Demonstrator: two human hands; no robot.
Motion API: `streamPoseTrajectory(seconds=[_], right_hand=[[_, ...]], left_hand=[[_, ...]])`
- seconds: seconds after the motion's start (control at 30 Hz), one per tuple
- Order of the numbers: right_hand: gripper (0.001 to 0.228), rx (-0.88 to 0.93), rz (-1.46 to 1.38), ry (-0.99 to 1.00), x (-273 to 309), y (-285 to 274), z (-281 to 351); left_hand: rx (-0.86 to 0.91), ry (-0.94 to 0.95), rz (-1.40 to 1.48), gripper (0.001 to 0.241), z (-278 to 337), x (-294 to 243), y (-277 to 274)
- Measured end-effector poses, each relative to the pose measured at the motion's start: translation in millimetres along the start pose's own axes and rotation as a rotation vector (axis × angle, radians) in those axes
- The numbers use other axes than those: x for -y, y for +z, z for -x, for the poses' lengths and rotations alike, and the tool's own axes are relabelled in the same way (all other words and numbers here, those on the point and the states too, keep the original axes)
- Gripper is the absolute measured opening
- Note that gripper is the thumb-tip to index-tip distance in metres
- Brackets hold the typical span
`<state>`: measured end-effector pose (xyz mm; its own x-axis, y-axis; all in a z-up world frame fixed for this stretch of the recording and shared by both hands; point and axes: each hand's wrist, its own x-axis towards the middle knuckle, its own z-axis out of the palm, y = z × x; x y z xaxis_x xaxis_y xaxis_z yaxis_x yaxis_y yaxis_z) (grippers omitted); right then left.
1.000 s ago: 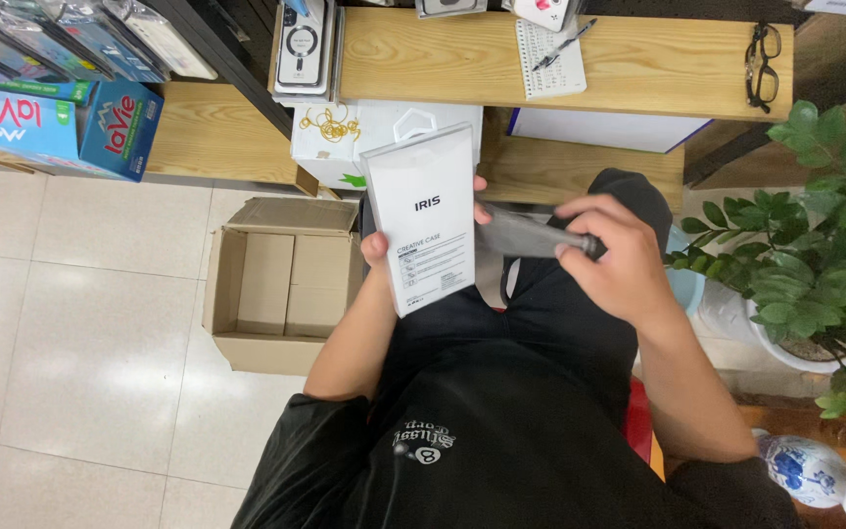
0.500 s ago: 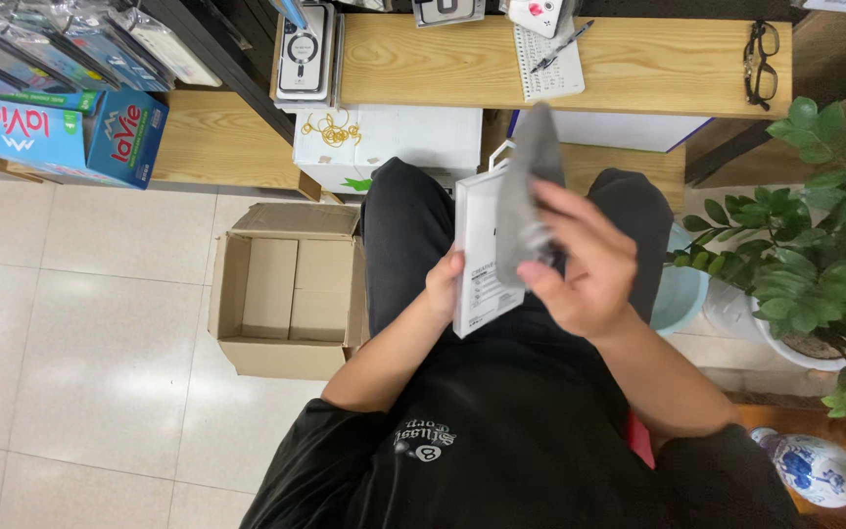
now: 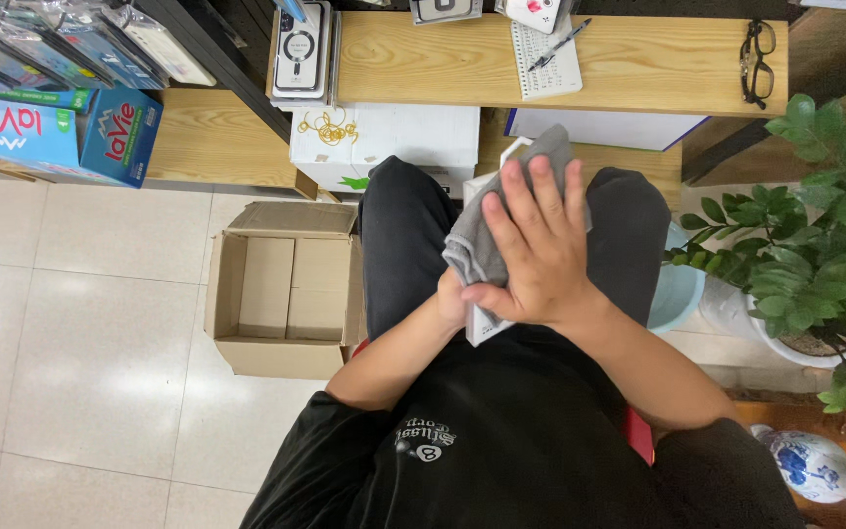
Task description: The person holds a boxed phone case and wipes its exterior surfaces with a cloth.
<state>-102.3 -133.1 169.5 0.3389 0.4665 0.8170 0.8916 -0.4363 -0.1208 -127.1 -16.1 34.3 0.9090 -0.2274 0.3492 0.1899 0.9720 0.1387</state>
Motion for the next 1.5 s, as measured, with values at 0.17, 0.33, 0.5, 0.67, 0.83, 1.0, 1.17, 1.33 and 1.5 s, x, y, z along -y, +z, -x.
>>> streamPoseTrajectory(seconds=[0.17, 0.33, 0.5, 0.67, 0.83, 1.0, 1.17, 1.33, 1.5], right_hand=[[0.089, 0.005, -0.058, 0.057, 31, 15, 18], [0.078, 0.024, -0.093, 0.05, 44, 25, 52], [0.061, -0.008, -0.184, 0.062, 50, 27, 76], [0.057, -0.069, -0.669, 0.294, 51, 12, 76], [0.057, -0.352, -0.834, 0.355, 27, -13, 46], [0.064, -0.474, -0.735, 0.277, -2, 0, 23], [0.068, -0.238, -0.359, 0.105, 22, 19, 17], [0.055, -0.133, -0.313, 0.059, 45, 39, 46], [0.057, -0.116, -0.299, 0.046, 42, 37, 58]], left_hand=[[0.065, 0.011, 0.122, 0.105, -21, -7, 36], [0.122, 0.035, 0.246, 0.11, -32, -12, 51], [0.052, 0.121, 0.033, 0.112, -41, -14, 37], [0.073, 0.114, -0.276, 0.099, -39, -33, 40], [-0.016, 0.139, -0.71, 0.098, -26, -34, 31], [0.036, 0.127, -0.804, 0.105, -15, -11, 49], [0.214, 0.1, -0.557, 0.1, -28, 6, 60], [0.608, 0.018, 0.392, 0.088, -35, 22, 69], [0.829, -0.034, 1.129, 0.08, -35, 63, 73]])
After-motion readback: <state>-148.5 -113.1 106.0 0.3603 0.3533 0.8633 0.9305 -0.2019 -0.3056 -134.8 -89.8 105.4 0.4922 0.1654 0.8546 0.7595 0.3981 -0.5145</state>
